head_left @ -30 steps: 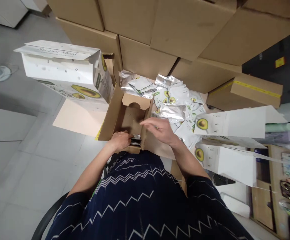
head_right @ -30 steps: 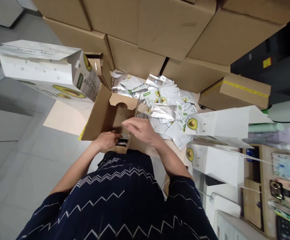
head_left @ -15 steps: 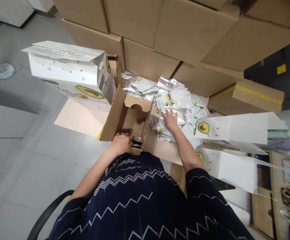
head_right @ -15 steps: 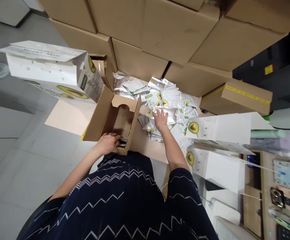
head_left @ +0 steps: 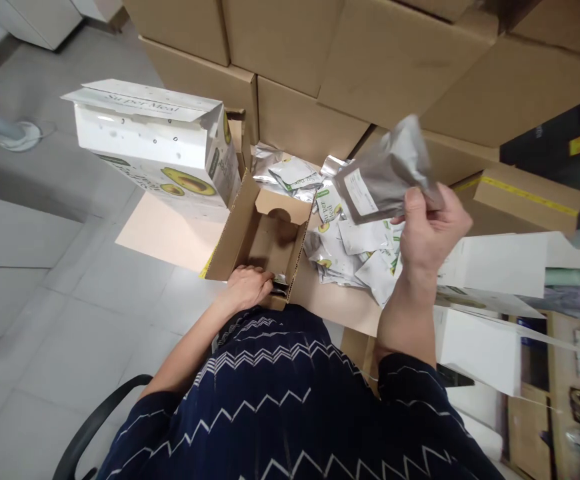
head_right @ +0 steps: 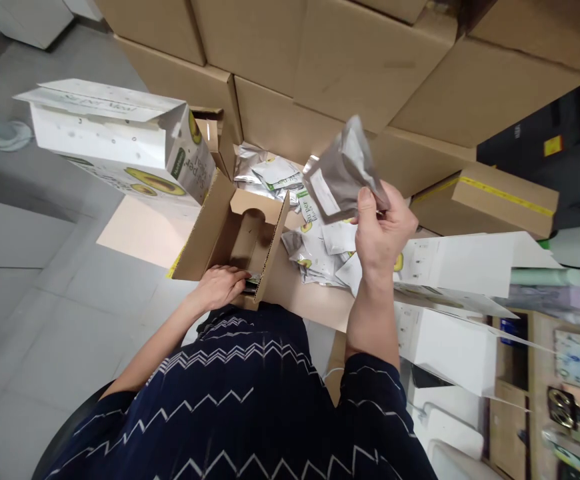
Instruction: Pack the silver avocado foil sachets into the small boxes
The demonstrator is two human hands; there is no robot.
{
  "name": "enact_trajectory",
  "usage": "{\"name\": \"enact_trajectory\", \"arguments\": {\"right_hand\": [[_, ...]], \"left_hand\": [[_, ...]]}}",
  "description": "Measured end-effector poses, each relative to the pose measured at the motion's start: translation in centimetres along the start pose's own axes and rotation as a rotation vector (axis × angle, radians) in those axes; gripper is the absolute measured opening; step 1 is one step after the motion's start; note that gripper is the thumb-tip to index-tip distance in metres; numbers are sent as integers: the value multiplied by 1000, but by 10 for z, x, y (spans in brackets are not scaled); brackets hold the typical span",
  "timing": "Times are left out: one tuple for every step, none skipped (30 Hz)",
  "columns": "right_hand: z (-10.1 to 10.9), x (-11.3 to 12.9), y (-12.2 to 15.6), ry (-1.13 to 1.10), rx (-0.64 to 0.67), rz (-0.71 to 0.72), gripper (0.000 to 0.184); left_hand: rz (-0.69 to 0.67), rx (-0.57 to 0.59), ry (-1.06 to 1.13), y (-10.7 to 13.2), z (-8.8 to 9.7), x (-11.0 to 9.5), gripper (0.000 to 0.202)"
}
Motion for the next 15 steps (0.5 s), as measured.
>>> {"name": "enact_trajectory", "arguments": {"right_hand": [[-3,15,6,-164,2,-15,23],[-12,28,13,-307,32,-34,21],[-27,39,22,-433,89,-58,20],[-46,49,32,-543,185,-92,20],[-67,56,44,-635,293,-137,21],[-89,61,57,-706,403,-191,23],[-110,64,70,-756,509,-252,25],[-129,64,84,-786,614,-318,27],[-145,62,98,-798,709,-386,30],[-156,58,111,-798,787,-452,33],[-163,51,122,-792,845,-512,35],[-167,43,130,-781,886,-561,37],[-166,33,136,-766,913,-598,38],[-162,22,140,-748,927,-623,38],[-156,9,142,-726,932,-641,38]], "left_hand": [[12,-6,19,1,2,0,44],[28,-6,35,1,2,0,50],[46,1,47,1,3,0,56],[65,8,53,1,3,-1,61],[83,13,55,1,3,-2,64],[100,12,51,1,3,-4,67],[117,6,41,1,3,-6,69],[131,-2,29,1,2,-9,72],[142,-8,16,1,1,-11,75],[157,-8,8,1,-1,-13,78],[177,0,10,2,-3,-13,81],[203,11,23,3,-7,-12,83],[225,18,45,5,-10,-11,84],[236,16,68,6,-13,-10,84],[235,6,89,7,-14,-9,83]]}}
Point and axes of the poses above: each hand's wrist, its own y-axis away from the middle knuckle, its own z-axis out of the back of the hand, x = y × z, the point moved 8 cm from there along -y, towards the middle knuckle, and after that the axes turned 5 degrees about -z, right-handed, at the moved point
